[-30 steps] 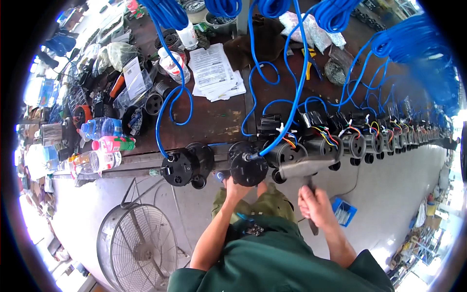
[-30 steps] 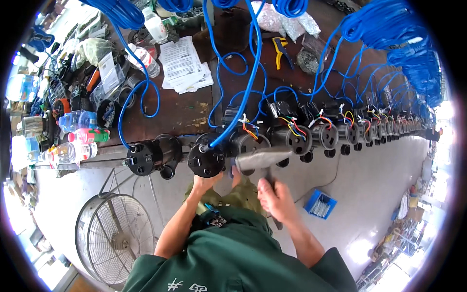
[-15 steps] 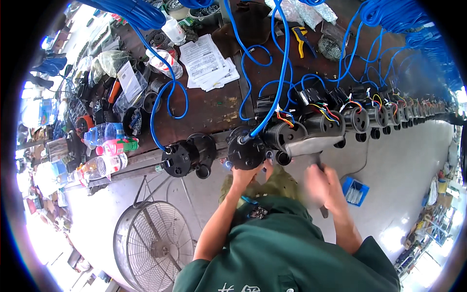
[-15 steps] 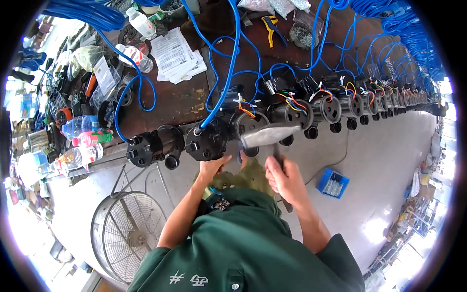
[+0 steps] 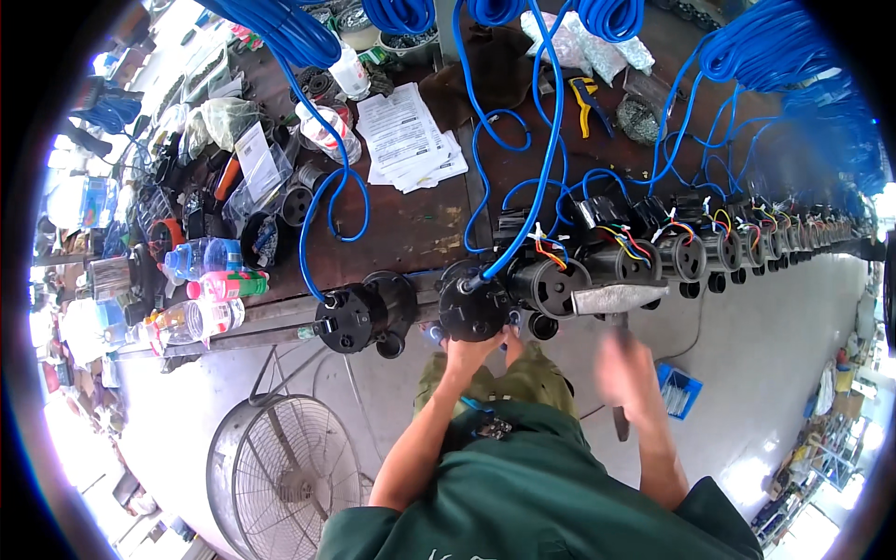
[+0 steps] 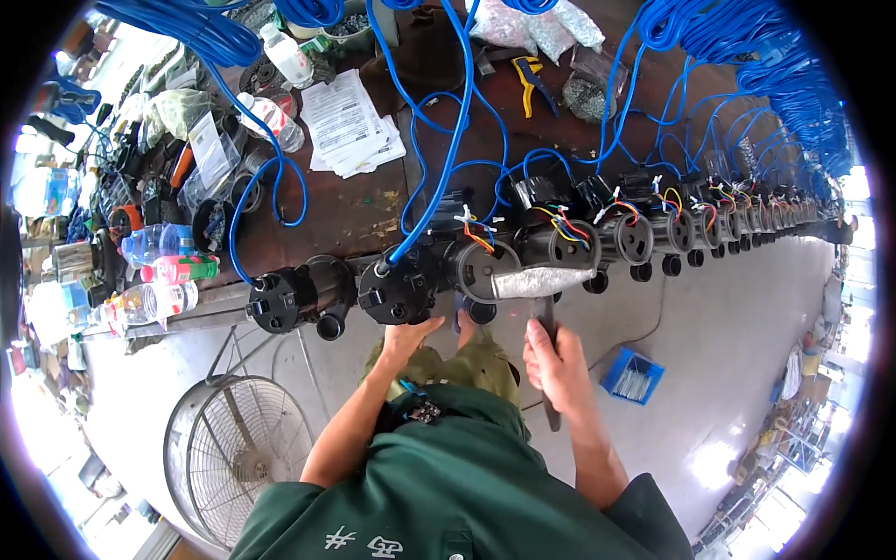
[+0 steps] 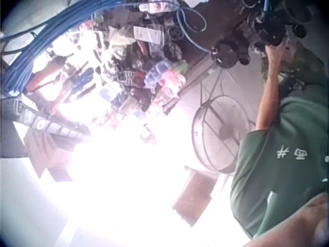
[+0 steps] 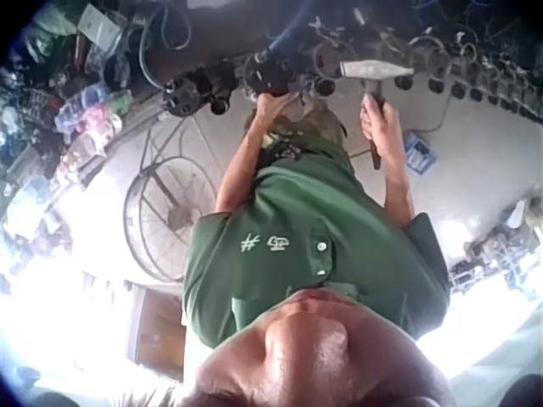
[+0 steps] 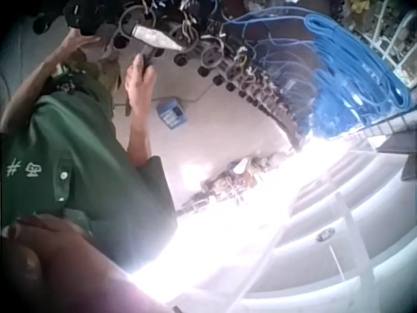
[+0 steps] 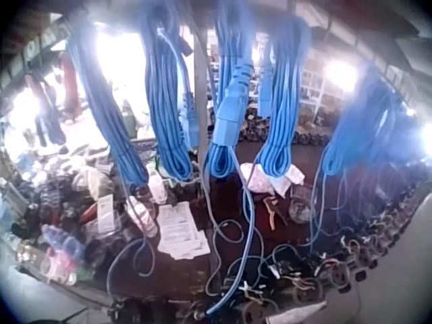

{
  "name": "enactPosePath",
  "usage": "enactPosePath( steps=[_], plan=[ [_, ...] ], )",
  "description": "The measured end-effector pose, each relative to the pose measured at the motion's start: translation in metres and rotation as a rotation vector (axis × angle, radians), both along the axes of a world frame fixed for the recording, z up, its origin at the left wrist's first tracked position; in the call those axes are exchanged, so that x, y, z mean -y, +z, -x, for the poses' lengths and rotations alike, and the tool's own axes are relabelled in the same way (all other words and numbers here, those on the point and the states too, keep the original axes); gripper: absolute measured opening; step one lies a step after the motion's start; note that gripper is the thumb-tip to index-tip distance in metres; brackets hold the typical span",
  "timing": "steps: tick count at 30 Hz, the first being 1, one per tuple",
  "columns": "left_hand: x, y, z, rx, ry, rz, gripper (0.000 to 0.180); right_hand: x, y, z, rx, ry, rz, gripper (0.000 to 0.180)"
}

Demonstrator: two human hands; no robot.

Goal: The person assembles a line of water pumps by using a hammer to tap components into place and connecting blue cables to the motor housings.

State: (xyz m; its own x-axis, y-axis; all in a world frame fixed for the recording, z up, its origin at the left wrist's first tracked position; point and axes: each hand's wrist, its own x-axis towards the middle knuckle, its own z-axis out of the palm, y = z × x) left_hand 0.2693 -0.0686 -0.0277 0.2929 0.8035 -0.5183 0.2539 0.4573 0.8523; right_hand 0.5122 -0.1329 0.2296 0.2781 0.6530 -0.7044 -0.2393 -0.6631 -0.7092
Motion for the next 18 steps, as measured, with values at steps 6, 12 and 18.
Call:
enactPosePath(
  steps=[6,12,18],
  plan=[
    [-0.002,0.007,0.032,0.061,0.007,0.271,0.06,0.011,-0.004,0.004,0.05,0.056,0.039,0.031],
    [-0.01,0.039,-0.005,-0.134,-0.06,0.143,0.052,0.015,-0.014,0.008,0.02,0.126,0.02,0.03],
    [-0.002,0.002,-0.017,-0.343,-0.054,-0.472,0.049,0.013,-0.019,-0.002,0.095,0.206,-0.033,0.028]
  ],
)
